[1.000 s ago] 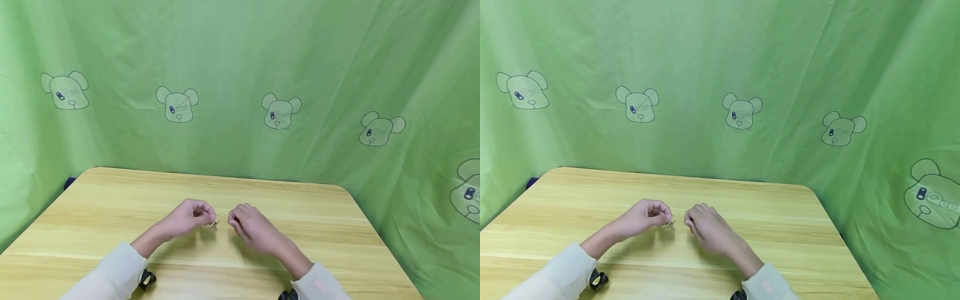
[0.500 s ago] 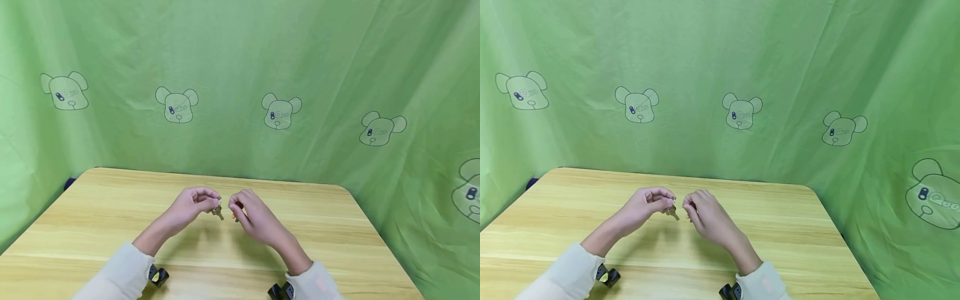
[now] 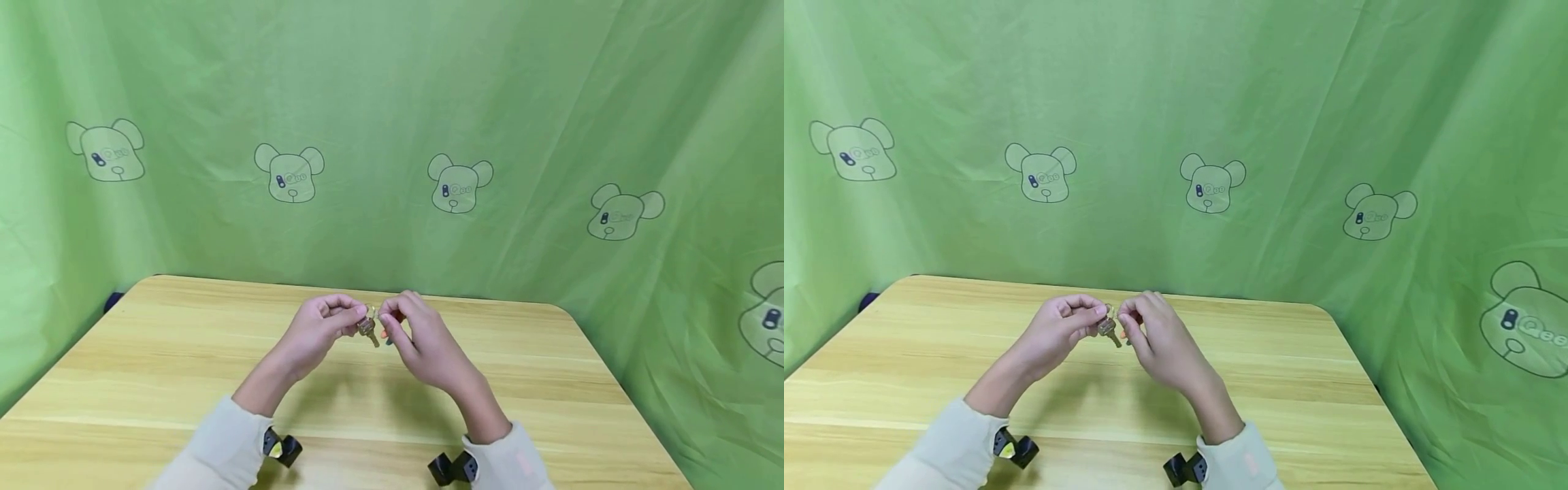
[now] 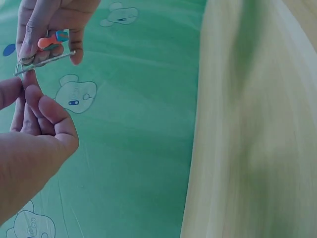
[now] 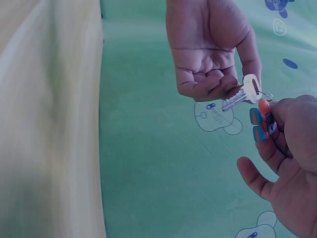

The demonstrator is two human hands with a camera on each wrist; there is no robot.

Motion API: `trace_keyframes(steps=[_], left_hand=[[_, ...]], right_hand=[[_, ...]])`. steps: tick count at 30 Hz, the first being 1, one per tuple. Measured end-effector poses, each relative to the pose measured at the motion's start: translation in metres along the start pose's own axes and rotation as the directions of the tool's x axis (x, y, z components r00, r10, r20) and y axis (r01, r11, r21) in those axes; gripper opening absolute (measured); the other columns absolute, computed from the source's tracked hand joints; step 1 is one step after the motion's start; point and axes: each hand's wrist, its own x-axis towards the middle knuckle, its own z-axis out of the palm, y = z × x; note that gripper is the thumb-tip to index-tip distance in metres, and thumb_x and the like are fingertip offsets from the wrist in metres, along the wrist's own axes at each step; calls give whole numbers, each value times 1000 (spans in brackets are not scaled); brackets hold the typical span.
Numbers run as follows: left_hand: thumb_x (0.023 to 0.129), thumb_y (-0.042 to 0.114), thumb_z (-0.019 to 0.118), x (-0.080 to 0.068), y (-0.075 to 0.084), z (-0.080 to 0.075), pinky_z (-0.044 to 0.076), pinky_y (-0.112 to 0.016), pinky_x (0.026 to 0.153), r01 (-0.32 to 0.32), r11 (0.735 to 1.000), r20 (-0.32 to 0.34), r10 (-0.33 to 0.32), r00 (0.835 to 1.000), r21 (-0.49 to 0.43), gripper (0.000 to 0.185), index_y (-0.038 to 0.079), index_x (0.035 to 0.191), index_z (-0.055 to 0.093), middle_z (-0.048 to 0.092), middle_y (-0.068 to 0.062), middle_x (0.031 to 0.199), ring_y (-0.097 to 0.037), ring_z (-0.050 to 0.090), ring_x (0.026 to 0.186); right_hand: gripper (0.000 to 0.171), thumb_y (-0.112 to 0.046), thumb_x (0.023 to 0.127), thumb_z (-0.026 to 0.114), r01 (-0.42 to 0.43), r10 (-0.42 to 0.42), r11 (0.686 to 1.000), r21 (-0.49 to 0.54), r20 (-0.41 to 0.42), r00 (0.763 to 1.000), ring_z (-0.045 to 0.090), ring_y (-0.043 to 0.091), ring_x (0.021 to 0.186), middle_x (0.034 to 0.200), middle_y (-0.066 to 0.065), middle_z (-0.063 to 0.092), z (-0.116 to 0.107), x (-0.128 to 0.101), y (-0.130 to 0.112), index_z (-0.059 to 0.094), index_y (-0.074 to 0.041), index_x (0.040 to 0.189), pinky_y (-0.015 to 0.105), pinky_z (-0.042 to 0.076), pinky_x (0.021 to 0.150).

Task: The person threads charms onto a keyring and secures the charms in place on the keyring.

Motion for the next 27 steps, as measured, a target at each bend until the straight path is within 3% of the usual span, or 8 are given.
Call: trace_keyframes(steps=[7,15,22,27], left_hand=[[96,9,70,0,2,9,51,-27,81,-2,991,-88,-9,996,-131,20,-7,108,67,70,-3,95,-14,59,85],[96,8,71,-2,5,17,50,-27,80,23,988,-160,-47,986,-150,5,4,98,74,70,-3,92,-14,58,82],[97,7,70,-4,10,19,50,-26,78,29,990,-189,-55,981,-140,17,-7,105,70,68,-1,88,-14,56,80],[97,7,69,-6,15,20,50,-26,77,29,988,-199,-60,978,-153,15,-6,103,69,68,0,87,-14,57,80]], right_hand=[[8,-10,106,55,-26,25,1000,-15,-21,999,55,13,91,93,-1,57,-9,0,-2,61,-4,104,31,50,82],[5,-8,105,57,-24,23,999,-44,-28,999,54,13,92,92,-2,57,-15,0,-3,60,-6,103,31,50,82],[4,-4,103,58,10,-14,997,-81,-50,999,54,13,91,90,-2,57,-16,0,-2,61,-6,102,32,49,80],[4,-2,102,60,39,-46,993,-115,-57,997,54,13,90,89,-3,58,-16,1,-2,61,-7,101,31,49,79]])
